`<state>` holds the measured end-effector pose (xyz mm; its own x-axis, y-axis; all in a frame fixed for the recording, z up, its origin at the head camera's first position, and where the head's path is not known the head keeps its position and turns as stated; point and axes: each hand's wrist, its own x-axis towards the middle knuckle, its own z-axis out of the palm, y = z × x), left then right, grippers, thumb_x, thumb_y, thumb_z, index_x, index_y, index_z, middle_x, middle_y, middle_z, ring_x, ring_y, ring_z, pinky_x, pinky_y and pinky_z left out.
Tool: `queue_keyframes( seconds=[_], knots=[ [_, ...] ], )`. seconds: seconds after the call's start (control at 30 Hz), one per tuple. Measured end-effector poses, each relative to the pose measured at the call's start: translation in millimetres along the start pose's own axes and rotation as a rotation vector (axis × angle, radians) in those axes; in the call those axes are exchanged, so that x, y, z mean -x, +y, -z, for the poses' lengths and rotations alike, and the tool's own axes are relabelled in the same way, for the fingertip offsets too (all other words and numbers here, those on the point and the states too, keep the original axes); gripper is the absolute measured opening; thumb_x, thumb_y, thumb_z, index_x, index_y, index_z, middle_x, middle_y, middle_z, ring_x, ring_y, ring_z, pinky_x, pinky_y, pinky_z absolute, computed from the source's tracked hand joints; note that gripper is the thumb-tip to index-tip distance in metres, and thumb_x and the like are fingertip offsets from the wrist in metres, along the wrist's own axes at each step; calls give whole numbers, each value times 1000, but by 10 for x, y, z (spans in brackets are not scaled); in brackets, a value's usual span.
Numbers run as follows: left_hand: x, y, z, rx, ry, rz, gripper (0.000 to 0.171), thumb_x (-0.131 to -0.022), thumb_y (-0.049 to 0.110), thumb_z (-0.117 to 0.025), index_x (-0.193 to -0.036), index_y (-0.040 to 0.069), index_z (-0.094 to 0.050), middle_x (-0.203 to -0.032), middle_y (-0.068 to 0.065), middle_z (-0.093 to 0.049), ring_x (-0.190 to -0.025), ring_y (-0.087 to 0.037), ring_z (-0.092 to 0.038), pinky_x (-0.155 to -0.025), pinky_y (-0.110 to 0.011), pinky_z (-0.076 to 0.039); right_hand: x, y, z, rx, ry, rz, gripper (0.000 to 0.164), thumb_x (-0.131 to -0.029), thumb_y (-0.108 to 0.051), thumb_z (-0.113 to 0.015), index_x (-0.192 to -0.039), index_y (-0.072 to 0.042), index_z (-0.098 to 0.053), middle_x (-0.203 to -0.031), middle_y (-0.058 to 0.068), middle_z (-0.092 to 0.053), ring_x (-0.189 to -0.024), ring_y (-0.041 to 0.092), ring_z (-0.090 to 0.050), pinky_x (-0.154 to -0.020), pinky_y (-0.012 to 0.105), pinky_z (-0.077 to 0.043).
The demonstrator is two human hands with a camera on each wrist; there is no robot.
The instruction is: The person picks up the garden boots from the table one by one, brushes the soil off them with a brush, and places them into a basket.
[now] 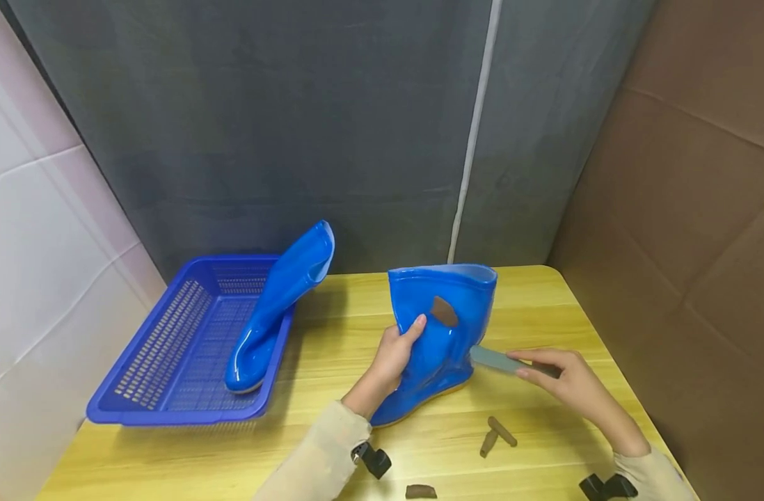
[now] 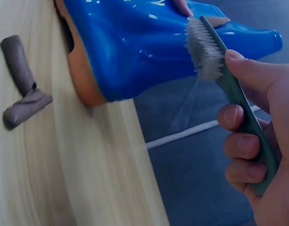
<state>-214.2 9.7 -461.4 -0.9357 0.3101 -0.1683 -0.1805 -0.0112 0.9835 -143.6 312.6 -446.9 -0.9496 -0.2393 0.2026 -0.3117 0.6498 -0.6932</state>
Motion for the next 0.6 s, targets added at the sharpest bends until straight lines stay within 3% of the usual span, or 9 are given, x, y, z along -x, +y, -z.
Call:
queue_keyframes(
  seconds=[0.27,0.43,0.5,0.6],
  knots=[
    [46,172,64,-34,-66,-79,58,-98,49,-55,-141,11,-53,-136,-16,-63,-126,-37,-61,-103,-57,-50,-50,-211,12,11,68,51,31,-90,-22,-72,-122,-24,-72,-121,5,-72,-96,-4,-64,-73,21,-55],
    [46,382,72,-194,-135,-156,55,-96,54,-55,-140,20,-55,-138,-9,-63,-126,-34,-61,-103,-55,-50,-81,-240,26,12,95,70,32,-91,-19,-71,-122,-23,-71,-120,6,-73,-90,-3,-63,-69,21,-55],
    [48,428,67,-246,-145,-138,64,-94,63,-51,-145,25,-48,-144,-6,-58,-131,-33,-58,-105,-57,-48,-90,-238,26,11,93,76,32,-91,-19,-72,-122,-23,-71,-120,6,-73,-90,-3,-64,-69,21,-55],
    [44,436,68,-245,-145,-80,75,-92,70,-45,-152,27,-36,-152,-5,-49,-138,-35,-50,-109,-60,-43,-97,-233,23,2,84,83,32,-91,-18,-71,-122,-23,-71,-120,7,-73,-91,-3,-64,-69,21,-55]
  ],
)
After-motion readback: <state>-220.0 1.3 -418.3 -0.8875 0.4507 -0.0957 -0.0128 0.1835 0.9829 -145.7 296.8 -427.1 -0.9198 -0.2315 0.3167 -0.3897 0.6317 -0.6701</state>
